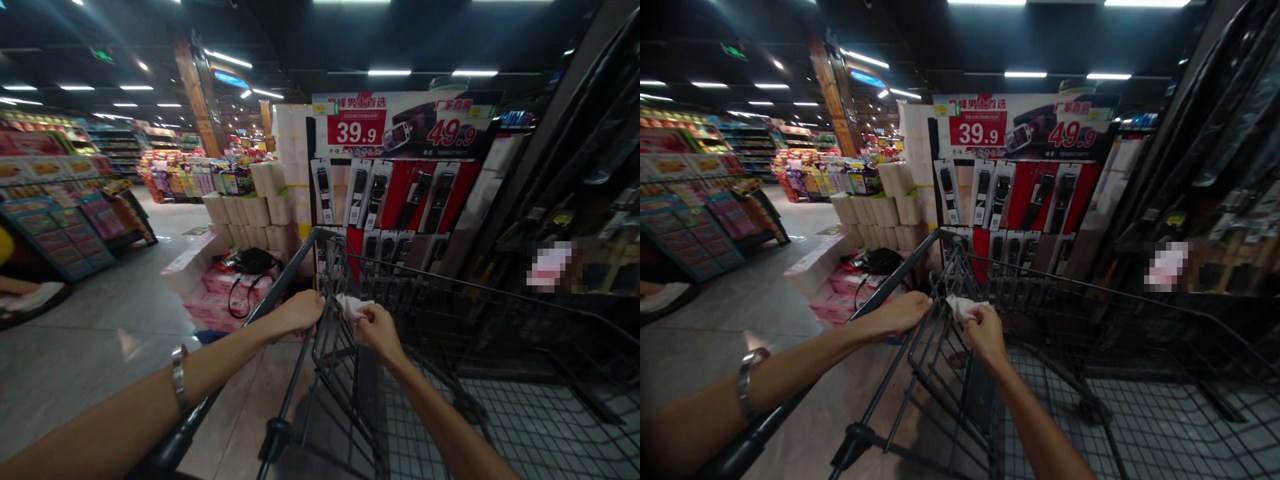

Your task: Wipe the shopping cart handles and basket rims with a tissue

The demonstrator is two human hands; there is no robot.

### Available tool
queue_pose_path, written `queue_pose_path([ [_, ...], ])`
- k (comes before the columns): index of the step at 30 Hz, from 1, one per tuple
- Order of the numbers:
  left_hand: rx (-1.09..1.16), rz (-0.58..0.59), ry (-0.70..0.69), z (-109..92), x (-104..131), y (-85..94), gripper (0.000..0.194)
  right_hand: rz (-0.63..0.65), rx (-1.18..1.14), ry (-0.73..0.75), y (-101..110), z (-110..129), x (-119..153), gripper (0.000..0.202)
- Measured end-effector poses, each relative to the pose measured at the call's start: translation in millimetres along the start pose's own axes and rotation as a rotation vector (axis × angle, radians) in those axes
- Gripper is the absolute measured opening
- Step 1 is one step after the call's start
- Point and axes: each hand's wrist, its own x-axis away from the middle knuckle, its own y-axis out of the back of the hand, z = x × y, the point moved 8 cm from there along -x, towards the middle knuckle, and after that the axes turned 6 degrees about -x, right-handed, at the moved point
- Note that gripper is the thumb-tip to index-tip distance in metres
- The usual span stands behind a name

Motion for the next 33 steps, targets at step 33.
queue_pose_path([
  [33, 0.151, 0.06, 0.026, 0.8, -1.1, -15.1, 0.038, -0.405, -0.22, 0.125, 19.2, 82.6, -22.9, 0.039],
])
